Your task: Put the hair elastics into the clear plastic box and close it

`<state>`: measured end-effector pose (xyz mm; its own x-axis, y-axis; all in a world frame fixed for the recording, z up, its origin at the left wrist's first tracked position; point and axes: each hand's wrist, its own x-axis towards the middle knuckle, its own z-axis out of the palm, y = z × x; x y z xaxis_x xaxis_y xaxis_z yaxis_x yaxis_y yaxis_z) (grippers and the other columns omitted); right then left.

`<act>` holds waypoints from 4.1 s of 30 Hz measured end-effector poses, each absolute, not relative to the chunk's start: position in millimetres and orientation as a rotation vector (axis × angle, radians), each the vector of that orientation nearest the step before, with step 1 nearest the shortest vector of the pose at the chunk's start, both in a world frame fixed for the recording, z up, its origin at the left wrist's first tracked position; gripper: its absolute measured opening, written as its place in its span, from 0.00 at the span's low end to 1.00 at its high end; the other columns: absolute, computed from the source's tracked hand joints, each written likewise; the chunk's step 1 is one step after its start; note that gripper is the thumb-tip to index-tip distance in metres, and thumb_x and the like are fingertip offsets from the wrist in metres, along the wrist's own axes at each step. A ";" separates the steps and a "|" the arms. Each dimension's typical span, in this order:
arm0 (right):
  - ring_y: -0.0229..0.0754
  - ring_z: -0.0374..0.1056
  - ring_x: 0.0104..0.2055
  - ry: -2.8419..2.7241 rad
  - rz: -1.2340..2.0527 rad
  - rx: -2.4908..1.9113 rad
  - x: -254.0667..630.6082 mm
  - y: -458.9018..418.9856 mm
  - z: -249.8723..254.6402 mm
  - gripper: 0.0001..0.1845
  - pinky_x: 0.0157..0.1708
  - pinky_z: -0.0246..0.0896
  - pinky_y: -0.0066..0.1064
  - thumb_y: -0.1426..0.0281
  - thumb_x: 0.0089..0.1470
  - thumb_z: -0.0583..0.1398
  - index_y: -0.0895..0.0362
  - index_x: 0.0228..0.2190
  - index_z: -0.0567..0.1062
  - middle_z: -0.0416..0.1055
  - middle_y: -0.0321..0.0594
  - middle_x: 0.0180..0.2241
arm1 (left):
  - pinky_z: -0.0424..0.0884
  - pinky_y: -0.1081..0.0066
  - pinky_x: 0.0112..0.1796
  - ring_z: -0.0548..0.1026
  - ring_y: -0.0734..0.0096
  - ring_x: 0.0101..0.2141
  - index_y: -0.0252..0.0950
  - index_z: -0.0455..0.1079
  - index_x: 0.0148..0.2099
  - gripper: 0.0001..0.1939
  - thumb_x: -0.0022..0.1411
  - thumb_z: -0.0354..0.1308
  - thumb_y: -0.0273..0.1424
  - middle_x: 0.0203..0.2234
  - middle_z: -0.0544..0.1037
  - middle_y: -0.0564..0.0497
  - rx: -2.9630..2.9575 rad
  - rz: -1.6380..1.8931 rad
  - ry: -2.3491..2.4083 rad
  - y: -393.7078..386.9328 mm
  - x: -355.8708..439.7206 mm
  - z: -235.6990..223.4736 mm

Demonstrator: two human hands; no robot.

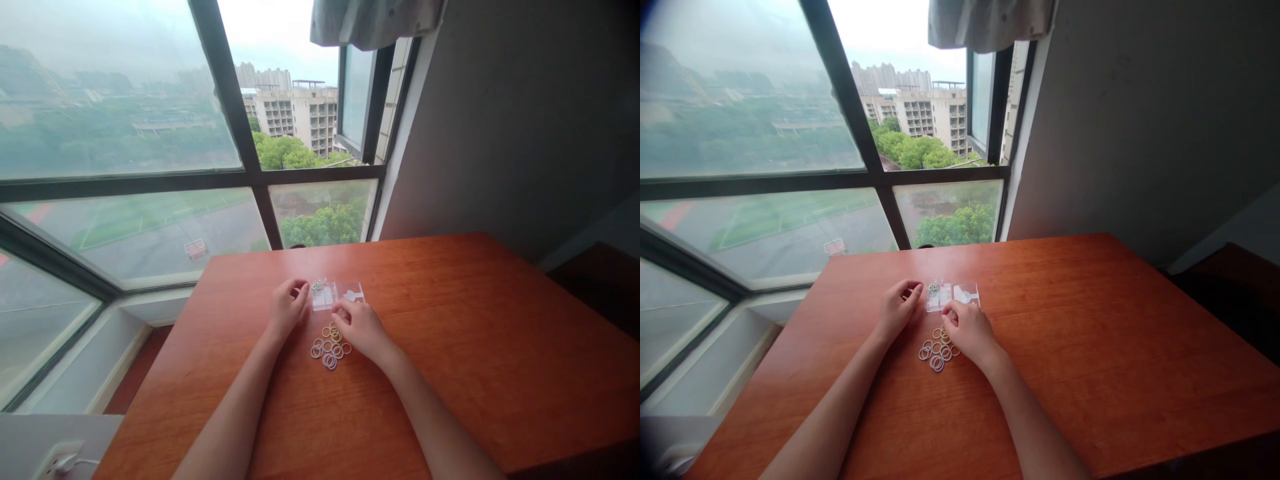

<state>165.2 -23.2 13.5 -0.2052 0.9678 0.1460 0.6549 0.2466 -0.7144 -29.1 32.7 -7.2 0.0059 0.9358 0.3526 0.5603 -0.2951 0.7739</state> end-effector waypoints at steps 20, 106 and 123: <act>0.38 0.69 0.29 -2.393 0.668 -1.403 160.4 -35.2 16.1 0.07 0.28 0.50 0.26 0.69 0.52 0.59 0.52 0.31 0.79 0.76 0.35 0.27 | 0.67 0.74 0.28 0.73 0.72 0.26 0.36 0.73 0.35 0.10 0.61 0.55 0.36 0.28 0.78 0.51 1.865 1.209 1.519 29.2 -25.5 -4.7; 0.36 0.63 0.24 -2.046 0.671 -1.504 177.9 -23.2 17.1 0.08 0.26 0.51 0.24 0.76 0.49 0.56 0.54 0.29 0.74 0.69 0.31 0.20 | 0.68 0.75 0.27 0.74 0.73 0.27 0.36 0.74 0.38 0.08 0.60 0.56 0.33 0.30 0.78 0.50 1.864 1.197 1.498 16.3 -24.9 10.3; 0.34 0.63 0.24 -2.155 0.814 -1.485 179.1 -27.1 16.9 0.02 0.23 0.46 0.24 0.72 0.48 0.63 0.54 0.28 0.77 0.71 0.30 0.22 | 0.67 0.75 0.26 0.73 0.73 0.27 0.36 0.74 0.37 0.08 0.59 0.57 0.34 0.29 0.78 0.50 1.856 1.208 1.470 15.8 -23.8 10.4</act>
<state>179.1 -27.1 16.9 -0.3571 0.9340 -0.0024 0.7024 0.2669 -0.6598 -23.8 15.8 10.4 0.0336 0.9395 0.3410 0.5168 -0.3084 0.7987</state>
